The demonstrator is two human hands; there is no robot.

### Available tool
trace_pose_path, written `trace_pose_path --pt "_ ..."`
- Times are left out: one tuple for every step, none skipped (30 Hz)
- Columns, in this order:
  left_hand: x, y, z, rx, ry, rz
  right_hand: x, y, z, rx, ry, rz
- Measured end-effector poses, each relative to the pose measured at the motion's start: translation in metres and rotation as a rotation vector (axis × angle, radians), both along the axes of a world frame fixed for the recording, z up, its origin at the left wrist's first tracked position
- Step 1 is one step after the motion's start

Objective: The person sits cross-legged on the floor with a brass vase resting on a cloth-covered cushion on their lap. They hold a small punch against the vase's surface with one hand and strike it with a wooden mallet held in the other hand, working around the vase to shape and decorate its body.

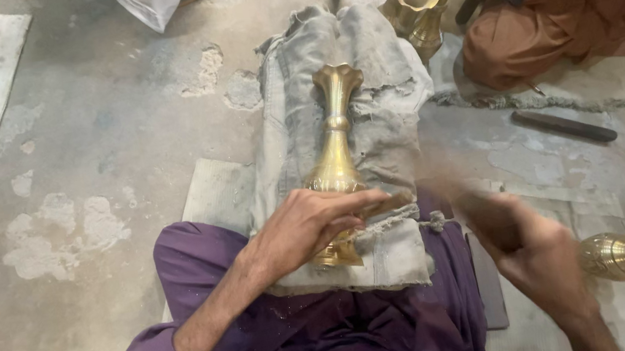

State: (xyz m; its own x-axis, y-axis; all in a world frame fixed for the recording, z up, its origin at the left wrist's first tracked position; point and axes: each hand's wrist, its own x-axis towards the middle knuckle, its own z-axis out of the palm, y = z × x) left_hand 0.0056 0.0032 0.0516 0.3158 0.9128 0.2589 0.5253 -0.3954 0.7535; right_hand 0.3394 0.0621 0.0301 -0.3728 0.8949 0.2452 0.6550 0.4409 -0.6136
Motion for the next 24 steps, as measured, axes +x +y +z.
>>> trace_pose_path --pt "-0.001 0.001 -0.001 -0.024 0.027 -0.005 0.002 -0.001 -0.004 0.094 -0.111 -0.009" --pt "-0.001 0.002 -0.002 -0.049 0.051 -0.013 0.006 -0.003 -0.008 0.186 -0.225 -0.020" --pt "-0.001 0.004 -0.003 -0.070 0.077 -0.022 0.005 -0.006 -0.014 0.129 -0.064 -0.022" --pt "-0.001 0.005 -0.003 -0.046 0.073 -0.038 0.003 -0.011 -0.020 0.070 0.097 -0.021" --pt "-0.001 0.006 -0.004 -0.028 0.066 -0.051 0.003 -0.015 -0.024 0.005 0.255 -0.018" --pt "-0.002 0.007 -0.004 -0.007 0.061 -0.063 0.004 -0.017 -0.026 0.069 0.101 -0.036" --pt "-0.003 0.008 -0.004 -0.034 0.091 -0.063 0.006 -0.020 -0.027 0.139 -0.050 -0.055" --pt "-0.004 0.009 -0.003 -0.062 0.123 -0.064 0.006 -0.022 -0.029 0.207 -0.200 -0.075" --pt "-0.003 0.008 -0.003 -0.101 0.151 -0.071 0.005 -0.025 -0.031 0.152 -0.039 -0.088" --pt "-0.003 0.008 -0.003 -0.028 0.116 -0.095 0.004 -0.027 -0.033 0.096 0.120 -0.106" --pt "-0.004 0.008 -0.003 0.052 0.084 -0.113 0.003 -0.028 -0.035 0.048 0.284 -0.118" --pt "-0.004 0.009 -0.003 0.132 0.051 -0.126 0.003 -0.028 -0.036 0.016 0.243 -0.095" --pt "-0.003 0.008 -0.004 0.025 0.108 -0.122 0.005 -0.029 -0.037 -0.021 0.196 -0.070" --pt "-0.003 0.009 -0.004 -0.077 0.170 -0.122 0.005 -0.030 -0.039 -0.053 0.154 -0.047" --pt "-0.003 0.011 -0.005 -0.178 0.234 -0.124 0.005 -0.029 -0.041 0.018 0.124 -0.080" --pt "-0.004 0.010 -0.006 -0.117 0.191 -0.145 0.006 -0.031 -0.043 0.082 0.090 -0.114" --pt "-0.006 0.009 -0.007 -0.053 0.148 -0.171 0.007 -0.033 -0.045 0.148 0.056 -0.153" --pt "-0.009 0.010 -0.007 0.017 0.109 -0.195 0.006 -0.033 -0.049 0.140 0.171 -0.114" --pt "-0.009 0.012 -0.008 0.022 0.104 -0.203 0.004 -0.035 -0.053 0.126 0.283 -0.070" --pt "-0.008 0.011 -0.009 0.022 0.095 -0.209 0.004 -0.036 -0.056 0.105 0.391 -0.023" --pt "-0.009 0.012 -0.009 0.026 0.089 -0.217 0.006 -0.037 -0.057 0.146 0.202 -0.078" --pt "-0.009 0.013 -0.010 0.007 0.104 -0.212 0.007 -0.038 -0.059 0.191 0.016 -0.131" --pt "-0.008 0.014 -0.010 -0.013 0.119 -0.210 0.009 -0.038 -0.060 0.233 -0.172 -0.186" --pt "-0.008 0.014 -0.011 -0.037 0.134 -0.218 0.009 -0.041 -0.063 0.192 0.021 -0.163"
